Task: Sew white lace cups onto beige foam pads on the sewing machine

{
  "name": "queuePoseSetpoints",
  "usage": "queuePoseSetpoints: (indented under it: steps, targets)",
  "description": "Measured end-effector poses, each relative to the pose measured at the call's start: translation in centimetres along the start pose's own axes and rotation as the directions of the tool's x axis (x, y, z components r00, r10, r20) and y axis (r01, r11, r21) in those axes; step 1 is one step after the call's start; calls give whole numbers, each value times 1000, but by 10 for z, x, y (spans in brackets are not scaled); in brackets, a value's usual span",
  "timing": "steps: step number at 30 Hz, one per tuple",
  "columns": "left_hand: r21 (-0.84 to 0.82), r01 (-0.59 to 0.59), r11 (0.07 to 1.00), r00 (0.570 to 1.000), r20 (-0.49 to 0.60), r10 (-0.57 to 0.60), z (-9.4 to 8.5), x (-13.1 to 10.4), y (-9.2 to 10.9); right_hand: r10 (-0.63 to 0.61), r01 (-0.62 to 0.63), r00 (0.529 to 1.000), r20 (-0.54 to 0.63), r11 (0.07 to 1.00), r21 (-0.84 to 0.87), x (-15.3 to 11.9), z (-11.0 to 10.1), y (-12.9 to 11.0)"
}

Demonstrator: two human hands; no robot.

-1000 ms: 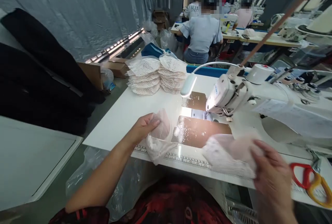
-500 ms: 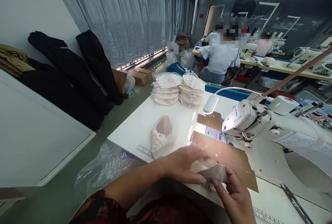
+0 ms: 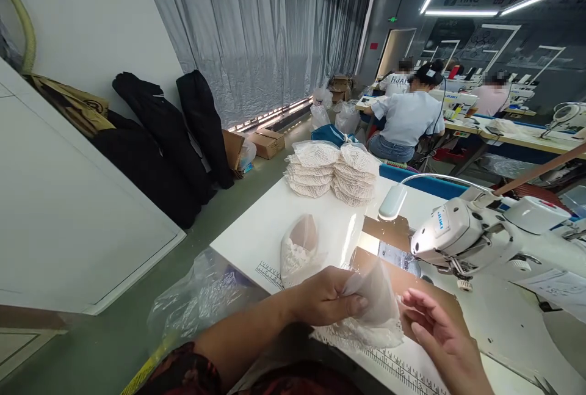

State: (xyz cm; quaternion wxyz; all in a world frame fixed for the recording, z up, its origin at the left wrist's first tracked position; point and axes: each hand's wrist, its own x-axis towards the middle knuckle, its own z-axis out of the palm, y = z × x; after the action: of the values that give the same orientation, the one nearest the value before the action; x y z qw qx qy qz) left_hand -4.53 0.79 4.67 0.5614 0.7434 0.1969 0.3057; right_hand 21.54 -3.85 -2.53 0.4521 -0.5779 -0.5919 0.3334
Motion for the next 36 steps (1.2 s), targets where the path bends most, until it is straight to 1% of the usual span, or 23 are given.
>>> queuePoseSetpoints:
  steps: [3,5,6,7,9,11,13,15,17,18,19,20,21,22,23,24,27,28,29,31,33,34,36]
  targets:
    - [25,0,1000,988,154,-4,-3,3,0,46,-75,993,112,962,263,-5,8,-21]
    - [57,17,998,976,214,-29,3,8,-6,89,-150,970,228,952,265,-3,17,-38]
    - [59,48,997,977,204,-59,8,11,-10,85,-138,966,245,969,206,-1,20,-45]
    - [45,89,995,981,167,-95,14,13,-16,44,-73,972,229,990,123,0,22,-50]
    - [-7,160,987,986,37,-160,24,16,-28,-159,168,978,135,984,-59,2,19,-56]
    - [-25,190,981,973,-127,-192,31,18,-39,-396,384,918,-1,891,-244,-1,10,-54]
    - [35,205,978,939,-288,-186,29,16,-47,-532,462,839,-113,807,-369,-9,-3,-50]
    - [101,237,966,905,-385,-181,24,13,-48,-556,445,804,-210,797,-409,-16,-13,-49]
    - [69,284,956,902,-359,-241,19,8,-44,-489,353,805,-336,850,-391,-18,-17,-53]
    - [-4,305,952,918,-264,-295,18,5,-39,-406,246,818,-407,887,-391,-16,-17,-55]
    - [-107,330,938,934,-107,-340,18,3,-34,-307,180,887,-344,917,-355,-13,-15,-57]
    - [-212,351,912,936,77,-343,19,0,-29,-208,156,963,-172,948,-277,-9,-12,-57]
    - [-299,354,886,923,261,-281,20,-2,-23,-98,97,995,-3,982,-163,-5,-9,-56]
    - [-364,336,868,919,330,-217,21,-3,-19,-5,16,979,201,999,-51,-3,-4,-54]
    - [-373,320,871,920,341,-192,22,-3,-16,42,-57,948,316,998,40,-2,0,-50]
    - [-337,296,893,935,292,-200,23,-3,-15,68,-123,921,384,985,122,-3,5,-46]
    - [-69,268,961,963,18,-268,24,3,-21,104,-296,854,509,903,311,-12,16,-39]
    - [-18,278,960,960,-21,-278,24,5,-26,109,-342,836,538,870,355,-15,18,-39]
    - [-20,294,956,956,-10,-294,24,7,-30,111,-374,826,552,841,391,-18,19,-39]
    - [-159,374,914,925,136,-355,23,10,-38,140,-390,856,497,807,444,-21,19,-40]
    - [-322,475,819,874,285,-394,23,11,-42,201,-353,919,341,803,480,-22,18,-40]
    - [-370,506,779,857,316,-407,24,10,-43,233,-330,940,249,806,492,-22,17,-39]
    - [-419,521,744,852,302,-427,27,8,-45,275,-282,957,90,816,505,-22,16,-36]
